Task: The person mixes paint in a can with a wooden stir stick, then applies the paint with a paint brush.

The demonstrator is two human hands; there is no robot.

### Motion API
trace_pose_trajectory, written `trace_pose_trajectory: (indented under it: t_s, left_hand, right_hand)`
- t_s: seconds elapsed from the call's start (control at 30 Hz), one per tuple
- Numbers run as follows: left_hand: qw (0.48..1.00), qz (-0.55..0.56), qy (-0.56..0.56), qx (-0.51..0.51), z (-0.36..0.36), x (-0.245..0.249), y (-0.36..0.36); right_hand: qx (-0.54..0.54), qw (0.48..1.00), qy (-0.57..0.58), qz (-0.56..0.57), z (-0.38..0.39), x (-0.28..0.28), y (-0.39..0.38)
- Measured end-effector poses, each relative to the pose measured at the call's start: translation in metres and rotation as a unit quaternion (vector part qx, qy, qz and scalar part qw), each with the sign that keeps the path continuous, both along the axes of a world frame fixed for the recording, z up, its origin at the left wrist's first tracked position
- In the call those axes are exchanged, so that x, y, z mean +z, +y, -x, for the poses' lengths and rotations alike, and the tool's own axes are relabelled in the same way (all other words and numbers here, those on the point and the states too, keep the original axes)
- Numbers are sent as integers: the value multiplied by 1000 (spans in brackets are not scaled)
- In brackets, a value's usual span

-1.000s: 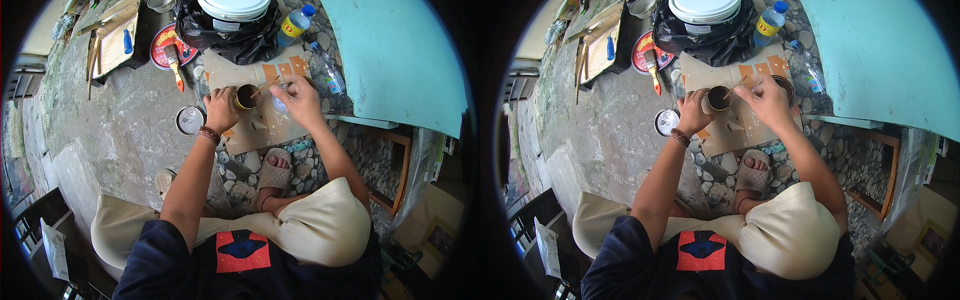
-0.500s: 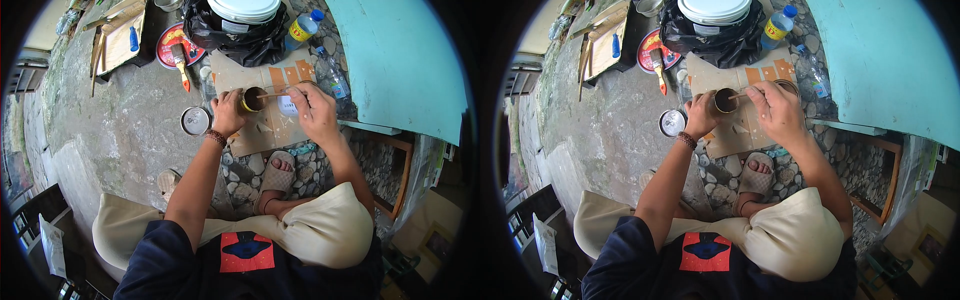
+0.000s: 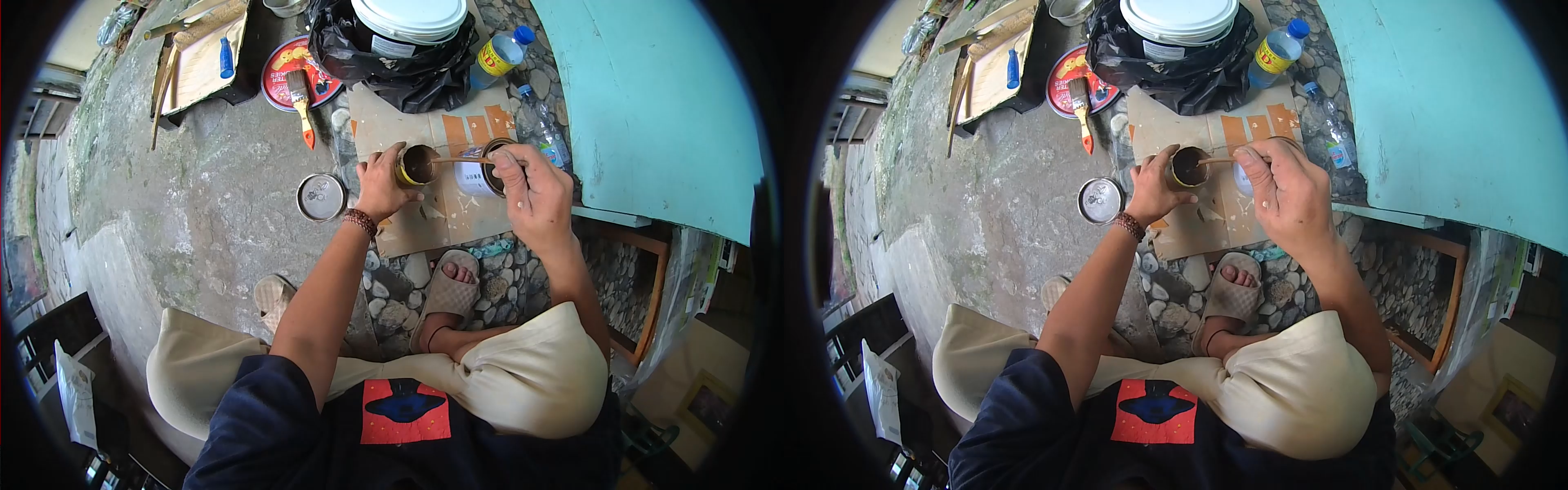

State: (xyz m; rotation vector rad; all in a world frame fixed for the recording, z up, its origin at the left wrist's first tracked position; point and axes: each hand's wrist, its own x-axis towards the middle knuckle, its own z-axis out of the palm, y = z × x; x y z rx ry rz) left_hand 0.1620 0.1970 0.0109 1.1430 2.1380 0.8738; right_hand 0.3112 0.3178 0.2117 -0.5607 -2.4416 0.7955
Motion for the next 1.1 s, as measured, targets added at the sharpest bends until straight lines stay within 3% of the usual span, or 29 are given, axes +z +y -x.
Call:
trace_pose_trajectory:
  t_s: [0.13, 0.2, 0.63, 0.8, 1.1]
  left_hand:
    - [999, -33, -31, 7, -2, -11, 4]
    - [992, -82, -97, -5, -1, -15, 5]
    - [989, -102, -104, 26, -4, -15, 10]
    - [987, -161, -4, 15, -7, -10, 14]
    - [990, -134, 34, 19, -10, 17, 32]
  right_hand:
    - [-1, 1000, -9, 6, 0, 0, 1]
    - [-4, 1000, -11, 7, 0, -1, 1]
    - [2, 1000, -6, -3, 0, -7, 3]
    - [2, 1000, -8, -4, -2, -14, 5]
    - [-44, 999, 16, 11, -15, -16, 17]
